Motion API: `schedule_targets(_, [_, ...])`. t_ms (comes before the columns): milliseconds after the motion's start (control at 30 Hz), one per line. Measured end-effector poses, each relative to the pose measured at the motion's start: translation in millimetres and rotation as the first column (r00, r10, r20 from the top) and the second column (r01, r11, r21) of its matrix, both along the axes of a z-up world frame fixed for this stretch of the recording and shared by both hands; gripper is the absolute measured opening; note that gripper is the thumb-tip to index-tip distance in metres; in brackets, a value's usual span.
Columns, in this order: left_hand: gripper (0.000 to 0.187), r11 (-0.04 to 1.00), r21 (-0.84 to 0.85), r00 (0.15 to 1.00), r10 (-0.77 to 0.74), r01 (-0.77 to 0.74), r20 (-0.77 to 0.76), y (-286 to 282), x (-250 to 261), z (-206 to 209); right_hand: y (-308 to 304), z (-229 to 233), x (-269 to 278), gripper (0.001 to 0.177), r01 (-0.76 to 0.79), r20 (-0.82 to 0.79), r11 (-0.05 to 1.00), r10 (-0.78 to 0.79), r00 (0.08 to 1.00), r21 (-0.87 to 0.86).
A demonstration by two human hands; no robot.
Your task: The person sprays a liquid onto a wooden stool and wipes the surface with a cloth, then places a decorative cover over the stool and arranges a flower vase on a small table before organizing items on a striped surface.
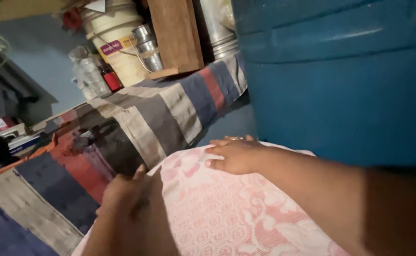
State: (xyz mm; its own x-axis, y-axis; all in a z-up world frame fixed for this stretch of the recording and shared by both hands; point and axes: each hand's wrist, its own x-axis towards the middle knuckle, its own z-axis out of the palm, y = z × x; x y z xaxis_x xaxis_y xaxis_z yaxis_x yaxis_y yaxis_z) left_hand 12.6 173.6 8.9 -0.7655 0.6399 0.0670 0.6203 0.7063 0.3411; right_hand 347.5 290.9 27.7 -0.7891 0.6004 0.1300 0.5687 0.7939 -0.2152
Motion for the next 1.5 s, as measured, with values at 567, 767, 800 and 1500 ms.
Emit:
schedule_targets(567, [0.085, 1.0, -0.004, 0.899, -0.023, 0.023, -0.438, -156, 60, -5, -17, 1, 5, 0.018, -0.052, -0.284, 0.953, 0.141, 0.948, 0.299])
schedule_targets(767, [0.079, 0.978, -0.022, 0.967, -0.208, 0.207, -0.147, -169, 116, 9, -36, 11, 4, 0.045, -0.043, -0.061, 0.986, 0.053, 0.997, 0.163])
schedule_targets(800, [0.081, 0.98, -0.098, 0.968, -0.186, 0.172, -0.167, -171, 125, 7, -41, 13, 10, 0.055, -0.02, 0.04, 0.996, 0.017, 0.999, 0.084])
schedule_targets(1500, [0.094, 0.988, -0.151, 0.988, 0.006, -0.029, -0.152, -254, 211, 31, -82, 13, 139, 0.075, 0.382, 0.121, 0.921, -0.373, 0.92, -0.069])
